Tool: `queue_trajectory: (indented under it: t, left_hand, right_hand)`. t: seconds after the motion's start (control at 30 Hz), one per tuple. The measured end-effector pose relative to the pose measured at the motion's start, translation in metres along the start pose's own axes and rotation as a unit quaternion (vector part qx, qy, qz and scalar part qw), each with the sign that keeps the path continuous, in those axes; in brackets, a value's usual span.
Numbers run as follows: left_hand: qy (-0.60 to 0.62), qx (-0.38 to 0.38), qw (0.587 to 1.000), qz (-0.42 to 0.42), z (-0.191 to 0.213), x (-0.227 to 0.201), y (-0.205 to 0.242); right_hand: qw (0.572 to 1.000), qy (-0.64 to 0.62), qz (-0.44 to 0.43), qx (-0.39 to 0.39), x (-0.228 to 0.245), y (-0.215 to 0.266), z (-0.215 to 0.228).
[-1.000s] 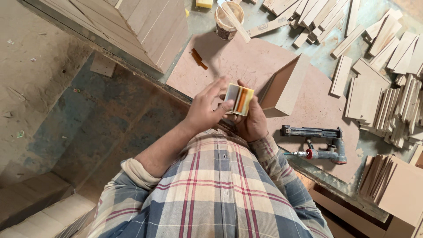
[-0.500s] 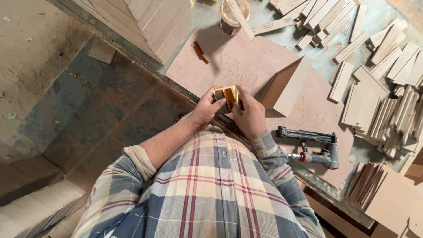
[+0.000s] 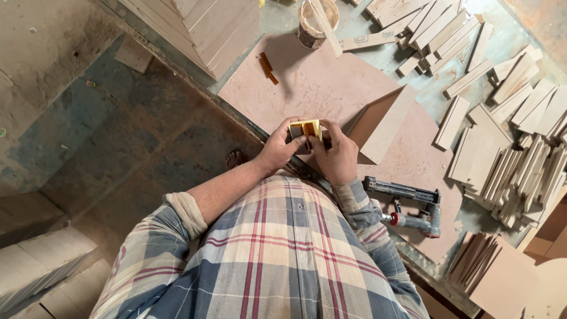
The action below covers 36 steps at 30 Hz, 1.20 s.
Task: The person assembles a small wooden box by applying glue to thin wooden strips and attaching them to a larger wooden panel. They use a nail gun to secure the pieces together and reload the nail gun with nails from a small container.
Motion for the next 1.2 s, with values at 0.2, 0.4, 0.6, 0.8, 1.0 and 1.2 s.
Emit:
queue_trajectory:
  t: [0.2, 0.4, 0.6, 0.8, 1.0, 1.2]
  left_hand:
    - [-0.002, -0.005, 0.997, -0.075, -0.005, -0.024, -0.002]
    - [-0.047, -0.065, 0.991, -0.109, -0.004, -0.021, -0.003]
    - [-0.154, -0.141, 0.962, -0.175, 0.012, -0.028, -0.009]
    - [0.125, 0.014, 0.988, -0.084, 0.011, -0.024, -0.026]
    - [0.143, 0.026, 0.988, -0.048, 0.023, -0.042, -0.055]
    - [0.2, 0.086, 0.976, -0.011, 0.047, -0.053, -0.072]
  right_hand:
    - [0.986, 0.002, 0.167, -0.025, 0.022, 0.005, 0.011]
    - [0.969, -0.016, 0.237, -0.071, 0.027, 0.004, 0.017]
    - [0.977, -0.039, 0.203, -0.047, 0.025, -0.008, 0.003]
    - [0.961, -0.009, 0.262, -0.091, 0.037, -0.01, 0.006]
    - [0.967, -0.023, 0.226, -0.112, 0.047, -0.043, -0.003]
    - [0.957, 0.016, 0.241, -0.16, 0.065, -0.052, -0.023]
Point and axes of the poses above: each hand's wrist, its own y-axis away from the middle knuckle, its own z-axis out of the back of the hand, x = y × z, the point moved 7 cm from there along -y, towards the middle knuckle, and after that the axes turned 4 degrees about -x, right-handed, at the moved point
